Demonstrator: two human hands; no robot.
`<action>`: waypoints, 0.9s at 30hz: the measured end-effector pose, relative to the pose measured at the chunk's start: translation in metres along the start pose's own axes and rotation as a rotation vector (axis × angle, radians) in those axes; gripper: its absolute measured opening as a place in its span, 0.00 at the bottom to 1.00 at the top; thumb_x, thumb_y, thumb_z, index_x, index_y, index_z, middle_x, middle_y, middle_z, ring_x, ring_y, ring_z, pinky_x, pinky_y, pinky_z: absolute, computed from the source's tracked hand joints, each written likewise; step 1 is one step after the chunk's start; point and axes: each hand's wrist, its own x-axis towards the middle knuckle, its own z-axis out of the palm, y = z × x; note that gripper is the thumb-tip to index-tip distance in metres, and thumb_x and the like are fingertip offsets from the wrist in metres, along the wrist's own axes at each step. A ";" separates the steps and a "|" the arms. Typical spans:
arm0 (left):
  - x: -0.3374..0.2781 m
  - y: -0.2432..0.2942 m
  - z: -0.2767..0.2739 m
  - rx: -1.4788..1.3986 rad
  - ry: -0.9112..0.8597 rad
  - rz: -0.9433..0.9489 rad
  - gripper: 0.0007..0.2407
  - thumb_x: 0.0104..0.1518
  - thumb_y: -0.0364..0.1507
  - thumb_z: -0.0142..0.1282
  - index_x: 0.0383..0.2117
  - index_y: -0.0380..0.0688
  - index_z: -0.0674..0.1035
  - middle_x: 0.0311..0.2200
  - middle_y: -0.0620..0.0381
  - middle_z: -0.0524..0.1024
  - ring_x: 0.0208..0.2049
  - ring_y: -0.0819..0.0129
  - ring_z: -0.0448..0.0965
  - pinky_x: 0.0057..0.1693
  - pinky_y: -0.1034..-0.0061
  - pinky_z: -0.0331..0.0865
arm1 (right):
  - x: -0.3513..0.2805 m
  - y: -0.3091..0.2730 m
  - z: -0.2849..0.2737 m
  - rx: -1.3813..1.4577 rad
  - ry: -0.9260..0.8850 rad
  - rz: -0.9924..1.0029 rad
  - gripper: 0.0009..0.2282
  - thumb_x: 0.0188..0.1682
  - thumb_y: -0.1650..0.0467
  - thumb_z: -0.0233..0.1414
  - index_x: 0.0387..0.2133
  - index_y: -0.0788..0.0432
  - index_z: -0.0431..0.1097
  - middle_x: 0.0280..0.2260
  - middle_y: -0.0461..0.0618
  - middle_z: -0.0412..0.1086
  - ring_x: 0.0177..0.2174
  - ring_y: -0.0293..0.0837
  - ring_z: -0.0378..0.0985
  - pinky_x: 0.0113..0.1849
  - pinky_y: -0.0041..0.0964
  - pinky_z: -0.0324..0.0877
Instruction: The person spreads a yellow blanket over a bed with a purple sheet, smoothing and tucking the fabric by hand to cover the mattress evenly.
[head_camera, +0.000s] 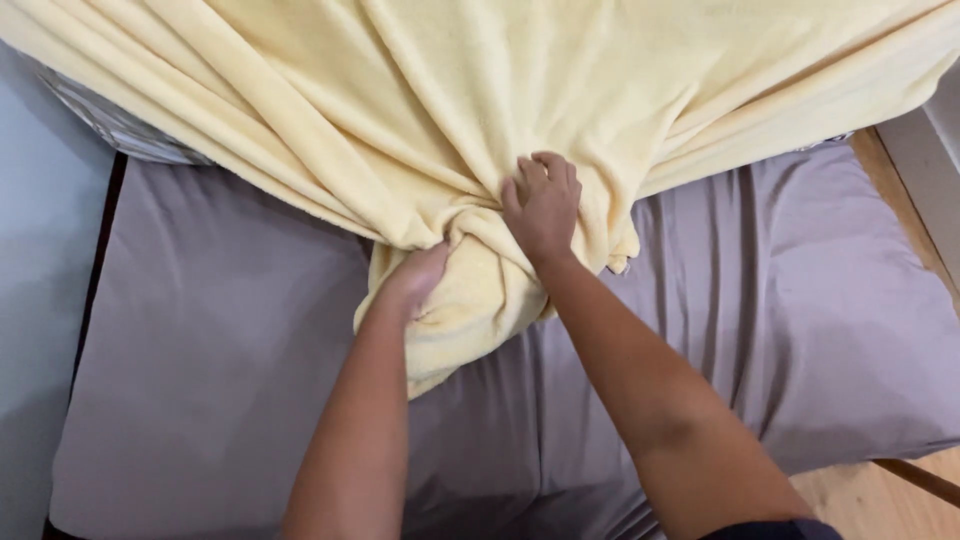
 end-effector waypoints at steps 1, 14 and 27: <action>-0.023 0.021 0.000 0.002 -0.001 0.002 0.27 0.64 0.47 0.44 0.59 0.36 0.73 0.60 0.43 0.76 0.57 0.54 0.79 0.62 0.61 0.71 | -0.003 0.000 -0.003 0.000 0.003 0.000 0.17 0.48 0.65 0.59 0.49 0.59 0.73 0.53 0.58 0.67 0.54 0.57 0.67 0.56 0.50 0.61; -0.036 -0.015 0.039 0.159 0.324 0.299 0.40 0.41 0.28 0.54 0.69 0.45 0.55 0.66 0.42 0.60 0.65 0.43 0.61 0.64 0.60 0.62 | -0.045 0.021 -0.002 0.053 0.192 0.158 0.04 0.47 0.72 0.56 0.32 0.57 0.69 0.34 0.52 0.68 0.39 0.55 0.70 0.45 0.51 0.63; -0.054 0.028 0.049 0.776 0.330 0.002 0.22 0.65 0.40 0.47 0.61 0.46 0.77 0.61 0.44 0.76 0.63 0.47 0.74 0.69 0.56 0.65 | -0.066 0.091 -0.001 -0.028 0.272 1.036 0.24 0.41 0.62 0.56 0.48 0.66 0.65 0.48 0.63 0.68 0.48 0.60 0.70 0.49 0.54 0.65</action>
